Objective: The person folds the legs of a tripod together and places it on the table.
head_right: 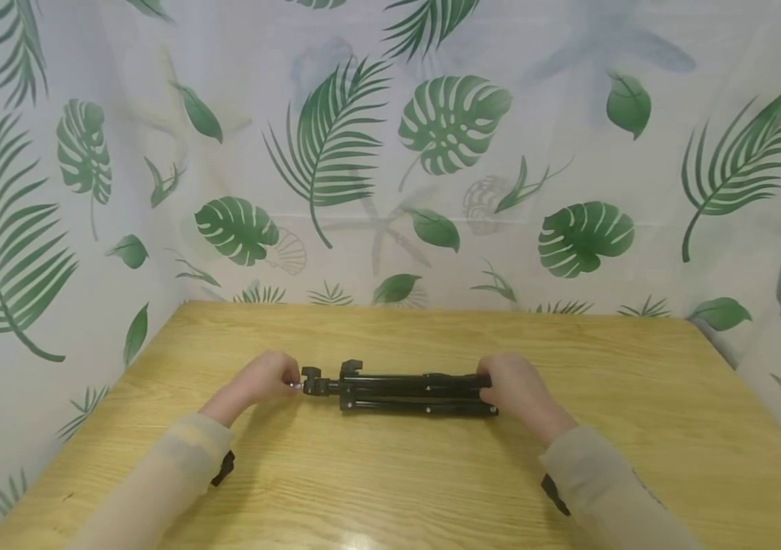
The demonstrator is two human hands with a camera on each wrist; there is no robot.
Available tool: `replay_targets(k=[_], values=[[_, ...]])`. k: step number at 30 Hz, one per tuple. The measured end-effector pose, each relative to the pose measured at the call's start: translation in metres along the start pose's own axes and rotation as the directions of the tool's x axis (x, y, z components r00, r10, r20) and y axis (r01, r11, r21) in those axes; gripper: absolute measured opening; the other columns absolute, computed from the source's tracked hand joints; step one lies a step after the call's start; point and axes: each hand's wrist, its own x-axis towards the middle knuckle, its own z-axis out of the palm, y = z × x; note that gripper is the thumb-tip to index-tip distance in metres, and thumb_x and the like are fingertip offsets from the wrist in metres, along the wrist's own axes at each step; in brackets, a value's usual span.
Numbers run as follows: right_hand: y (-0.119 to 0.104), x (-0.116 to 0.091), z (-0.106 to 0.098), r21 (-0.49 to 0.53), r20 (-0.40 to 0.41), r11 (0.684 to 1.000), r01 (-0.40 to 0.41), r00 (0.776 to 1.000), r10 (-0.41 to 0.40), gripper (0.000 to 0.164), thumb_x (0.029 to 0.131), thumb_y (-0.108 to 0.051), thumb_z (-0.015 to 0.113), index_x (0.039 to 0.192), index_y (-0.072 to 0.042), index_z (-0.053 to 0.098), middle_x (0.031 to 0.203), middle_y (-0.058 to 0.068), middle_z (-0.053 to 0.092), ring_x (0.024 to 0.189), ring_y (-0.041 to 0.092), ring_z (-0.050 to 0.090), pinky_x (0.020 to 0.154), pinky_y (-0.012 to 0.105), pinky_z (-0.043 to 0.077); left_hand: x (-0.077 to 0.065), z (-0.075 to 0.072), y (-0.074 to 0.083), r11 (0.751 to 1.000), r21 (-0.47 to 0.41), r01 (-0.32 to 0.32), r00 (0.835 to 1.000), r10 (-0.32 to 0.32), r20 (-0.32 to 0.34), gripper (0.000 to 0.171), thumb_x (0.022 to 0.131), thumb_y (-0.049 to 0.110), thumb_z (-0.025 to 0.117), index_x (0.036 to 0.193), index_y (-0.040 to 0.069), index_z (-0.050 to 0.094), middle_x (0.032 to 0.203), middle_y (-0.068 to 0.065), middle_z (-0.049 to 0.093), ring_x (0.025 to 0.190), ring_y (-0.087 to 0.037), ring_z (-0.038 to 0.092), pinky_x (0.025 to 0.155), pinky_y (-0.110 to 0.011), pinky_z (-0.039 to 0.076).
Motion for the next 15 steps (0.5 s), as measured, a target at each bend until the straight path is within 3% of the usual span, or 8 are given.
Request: replay_targets(k=[15], values=[[0.0057,0.0037,0.0046,0.050,-0.010,0.999,0.013,1.000,-0.013,0.021,0.074,-0.007,0.069,0.093,0.001,0.064,0.090,0.014,0.063,0.083,0.033,0.058,0.069,0.043,0.047,-0.0025,0.0036,-0.0009,1.000,-0.004,0.027,0.999,-0.027,-0.018,0.007,0.075,0.009,0.070,0.074,0.007,0.063,0.071,0.001,0.057,0.068,-0.014,0.052,0.066,-0.030,0.045]])
